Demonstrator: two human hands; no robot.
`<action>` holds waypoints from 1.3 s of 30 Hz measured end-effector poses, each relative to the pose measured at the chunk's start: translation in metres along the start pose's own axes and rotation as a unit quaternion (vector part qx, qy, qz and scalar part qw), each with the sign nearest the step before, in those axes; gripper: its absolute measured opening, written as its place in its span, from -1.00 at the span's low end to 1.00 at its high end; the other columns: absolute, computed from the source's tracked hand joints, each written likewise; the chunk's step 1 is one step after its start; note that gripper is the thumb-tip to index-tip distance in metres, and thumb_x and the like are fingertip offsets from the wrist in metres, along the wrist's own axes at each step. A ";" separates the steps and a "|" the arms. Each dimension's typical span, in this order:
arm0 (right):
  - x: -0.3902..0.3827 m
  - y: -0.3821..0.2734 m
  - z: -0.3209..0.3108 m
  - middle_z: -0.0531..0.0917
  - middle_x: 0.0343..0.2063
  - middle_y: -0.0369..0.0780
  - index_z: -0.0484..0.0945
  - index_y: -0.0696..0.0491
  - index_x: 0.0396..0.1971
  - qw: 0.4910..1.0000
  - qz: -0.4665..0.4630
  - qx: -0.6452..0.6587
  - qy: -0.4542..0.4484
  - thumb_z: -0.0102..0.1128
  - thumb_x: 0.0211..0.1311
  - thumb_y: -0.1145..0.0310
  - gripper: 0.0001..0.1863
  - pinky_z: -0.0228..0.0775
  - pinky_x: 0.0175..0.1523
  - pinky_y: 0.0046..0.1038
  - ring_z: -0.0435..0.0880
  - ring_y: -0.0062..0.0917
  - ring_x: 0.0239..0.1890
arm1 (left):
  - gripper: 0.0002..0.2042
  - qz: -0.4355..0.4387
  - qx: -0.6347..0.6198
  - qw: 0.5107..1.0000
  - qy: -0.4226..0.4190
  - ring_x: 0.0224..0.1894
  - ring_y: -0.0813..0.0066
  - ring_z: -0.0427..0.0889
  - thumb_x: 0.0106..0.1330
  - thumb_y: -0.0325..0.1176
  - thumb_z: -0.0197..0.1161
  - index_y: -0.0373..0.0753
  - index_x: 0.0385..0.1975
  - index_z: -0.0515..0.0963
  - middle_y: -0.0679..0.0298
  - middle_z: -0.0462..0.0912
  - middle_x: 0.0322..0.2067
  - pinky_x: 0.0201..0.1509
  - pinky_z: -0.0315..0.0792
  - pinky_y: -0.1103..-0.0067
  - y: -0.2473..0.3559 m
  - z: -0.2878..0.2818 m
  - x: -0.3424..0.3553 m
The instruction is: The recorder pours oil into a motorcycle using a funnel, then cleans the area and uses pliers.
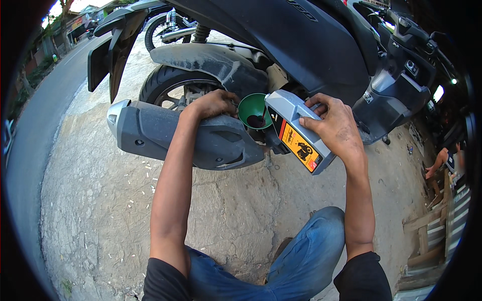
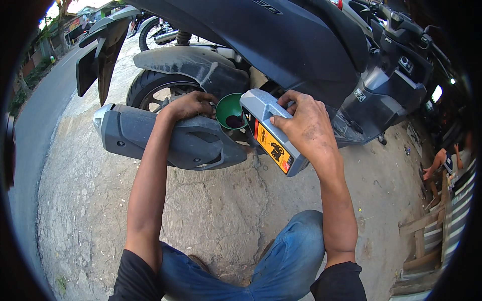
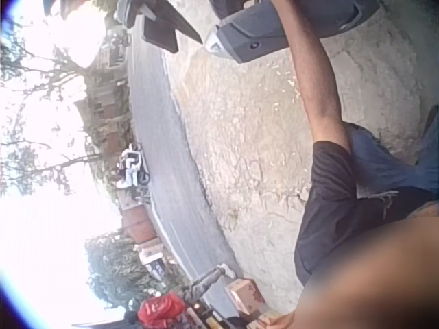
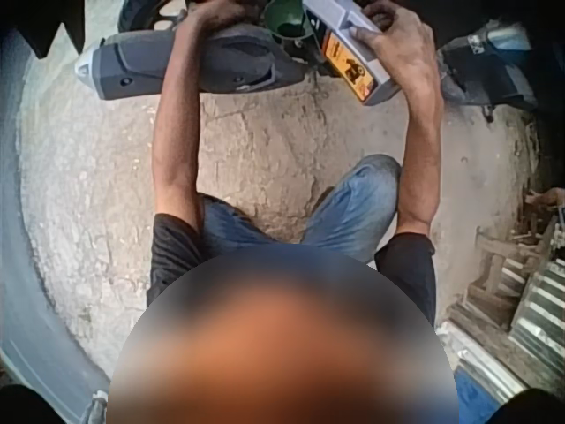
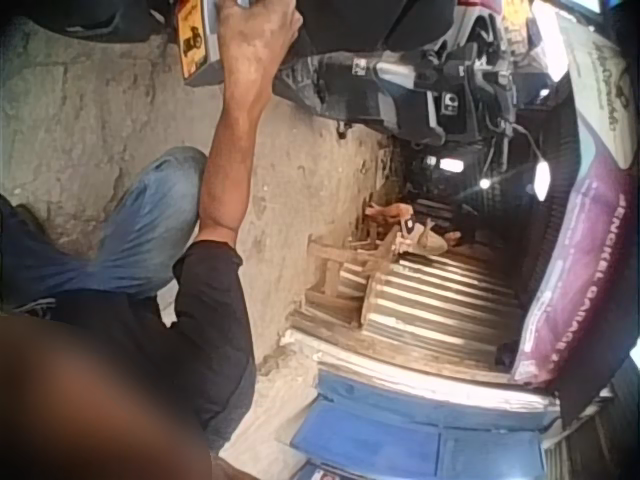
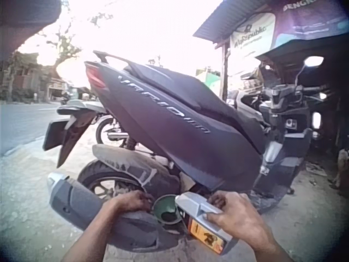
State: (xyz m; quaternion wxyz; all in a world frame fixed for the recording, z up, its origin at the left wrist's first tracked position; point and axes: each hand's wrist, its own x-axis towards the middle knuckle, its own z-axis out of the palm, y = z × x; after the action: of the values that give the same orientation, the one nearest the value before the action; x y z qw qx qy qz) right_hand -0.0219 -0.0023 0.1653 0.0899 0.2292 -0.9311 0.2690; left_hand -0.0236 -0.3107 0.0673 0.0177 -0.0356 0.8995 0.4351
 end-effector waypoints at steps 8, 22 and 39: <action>-0.001 -0.003 0.001 0.82 -0.19 0.05 0.77 0.18 0.02 1.000 -0.005 -0.001 0.002 0.54 0.06 0.39 -0.54 0.66 -0.11 -0.38 0.86 -0.33 -0.26 | -0.40 0.006 0.001 1.000 0.003 -0.03 0.33 0.77 0.08 -0.27 0.42 -0.27 0.21 0.64 0.08 0.82 -0.12 0.22 0.51 0.51 -0.005 0.001 0.003; -0.003 -0.005 0.000 0.81 -0.22 0.05 0.76 0.19 0.01 1.000 -0.014 -0.005 0.006 0.53 0.06 0.40 -0.54 0.66 -0.11 -0.41 0.85 -0.34 -0.28 | -0.44 0.015 0.009 1.000 0.008 -0.04 0.32 0.77 0.08 -0.28 0.40 -0.22 0.18 0.67 0.08 0.82 -0.13 0.22 0.51 0.50 -0.010 0.002 0.007; -0.003 -0.005 0.000 0.81 -0.19 0.07 0.76 0.20 0.01 1.000 -0.011 -0.007 0.006 0.53 0.06 0.40 -0.54 0.66 -0.08 -0.39 0.86 -0.32 -0.24 | -0.46 0.007 0.015 1.000 0.007 -0.06 0.36 0.78 0.17 -0.29 0.38 -0.26 0.20 0.64 0.11 0.83 -0.15 0.20 0.52 0.52 -0.007 0.001 0.005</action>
State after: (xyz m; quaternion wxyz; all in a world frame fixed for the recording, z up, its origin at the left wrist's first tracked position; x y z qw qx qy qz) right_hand -0.0172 -0.0053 0.1665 0.1005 0.2374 -0.9299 0.2624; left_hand -0.0283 -0.3147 0.0607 0.0088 -0.0322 0.9062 0.4216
